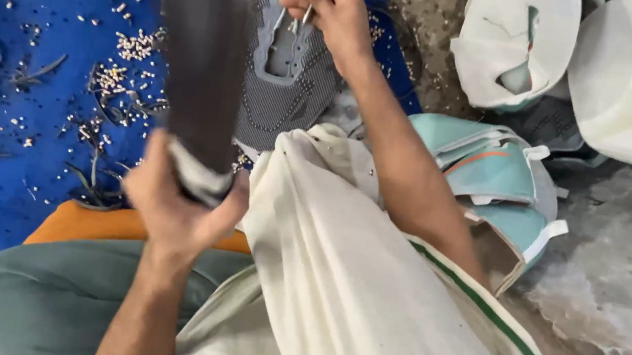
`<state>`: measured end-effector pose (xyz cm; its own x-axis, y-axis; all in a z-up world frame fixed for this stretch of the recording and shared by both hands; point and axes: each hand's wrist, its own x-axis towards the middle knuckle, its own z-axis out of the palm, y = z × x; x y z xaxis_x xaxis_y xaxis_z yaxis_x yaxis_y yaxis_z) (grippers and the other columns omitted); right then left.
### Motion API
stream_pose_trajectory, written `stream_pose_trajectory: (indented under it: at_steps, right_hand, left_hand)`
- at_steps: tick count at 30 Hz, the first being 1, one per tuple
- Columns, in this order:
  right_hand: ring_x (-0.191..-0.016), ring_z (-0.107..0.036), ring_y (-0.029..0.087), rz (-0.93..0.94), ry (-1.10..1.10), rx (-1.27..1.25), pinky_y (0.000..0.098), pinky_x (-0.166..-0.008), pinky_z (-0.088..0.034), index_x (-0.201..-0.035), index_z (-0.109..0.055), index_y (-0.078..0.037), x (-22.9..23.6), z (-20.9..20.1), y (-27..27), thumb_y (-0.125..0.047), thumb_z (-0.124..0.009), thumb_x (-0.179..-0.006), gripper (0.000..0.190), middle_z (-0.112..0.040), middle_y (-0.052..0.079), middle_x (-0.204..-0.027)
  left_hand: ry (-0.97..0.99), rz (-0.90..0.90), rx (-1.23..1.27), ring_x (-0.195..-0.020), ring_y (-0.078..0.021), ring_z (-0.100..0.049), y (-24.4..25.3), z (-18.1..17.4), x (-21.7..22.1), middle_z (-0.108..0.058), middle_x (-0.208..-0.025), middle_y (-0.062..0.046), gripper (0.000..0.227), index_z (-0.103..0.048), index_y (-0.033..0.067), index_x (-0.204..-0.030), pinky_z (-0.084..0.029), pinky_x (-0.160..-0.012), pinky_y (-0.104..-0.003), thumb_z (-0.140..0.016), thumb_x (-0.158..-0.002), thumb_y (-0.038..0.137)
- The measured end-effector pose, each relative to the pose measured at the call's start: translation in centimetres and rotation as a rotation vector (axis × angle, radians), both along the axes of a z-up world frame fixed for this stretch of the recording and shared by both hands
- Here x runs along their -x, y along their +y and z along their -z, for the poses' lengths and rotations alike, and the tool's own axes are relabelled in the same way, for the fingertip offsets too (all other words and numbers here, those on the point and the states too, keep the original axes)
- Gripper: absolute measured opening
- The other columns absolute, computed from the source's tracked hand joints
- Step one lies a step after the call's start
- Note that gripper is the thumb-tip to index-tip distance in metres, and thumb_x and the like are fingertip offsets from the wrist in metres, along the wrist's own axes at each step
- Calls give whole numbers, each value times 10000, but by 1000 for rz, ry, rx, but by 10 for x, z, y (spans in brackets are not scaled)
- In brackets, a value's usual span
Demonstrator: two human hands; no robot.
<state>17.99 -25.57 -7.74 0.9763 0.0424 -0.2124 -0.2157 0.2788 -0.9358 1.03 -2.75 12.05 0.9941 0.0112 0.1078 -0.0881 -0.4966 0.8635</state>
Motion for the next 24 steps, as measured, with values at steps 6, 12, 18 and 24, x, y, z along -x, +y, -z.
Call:
stream_pose_trajectory:
  at_steps: [6,12,18,24]
  right_hand:
    - [-1014,-787,209,2,-434,422,312,-864,-617,-934,-604,-16,23,12,9,-107,-561,-1070,169,-790,128,-1118]
    - [-930,-765,244,107,-294,21,351,-849,-634,-936,-618,-9,-3,38,2,-108,-571,-1070,173,-789,156,-1084]
    - [-1007,-805,225,11,-125,-9,335,-867,-665,-1039,-620,-34,-20,33,-5,-222,-564,-1070,198,-789,128,-1085]
    - [-1045,-779,167,46,-624,629,318,-881,-623,-1159,-675,1,11,-3,9,-258,-584,-1112,278,-778,85,-1106]
  left_hand:
    - [44,13,71,-751,-239,-630,7,112,2,-615,-883,-189,520,-599,-13,-1042,-512,-714,-371,-892,-691,233]
    - [252,-3,-108,-742,-244,-736,5,93,11,-720,-830,-128,420,-623,11,-1025,-560,-696,-334,-849,-761,248]
    - [-187,-3,-3,-655,-175,-620,3,-31,-11,-629,-782,-94,427,-566,10,-1007,-513,-674,-299,-832,-731,198]
    - [-91,96,202,-627,-198,-637,-5,94,-30,-598,-776,-130,331,-532,27,-938,-520,-603,-317,-804,-790,144]
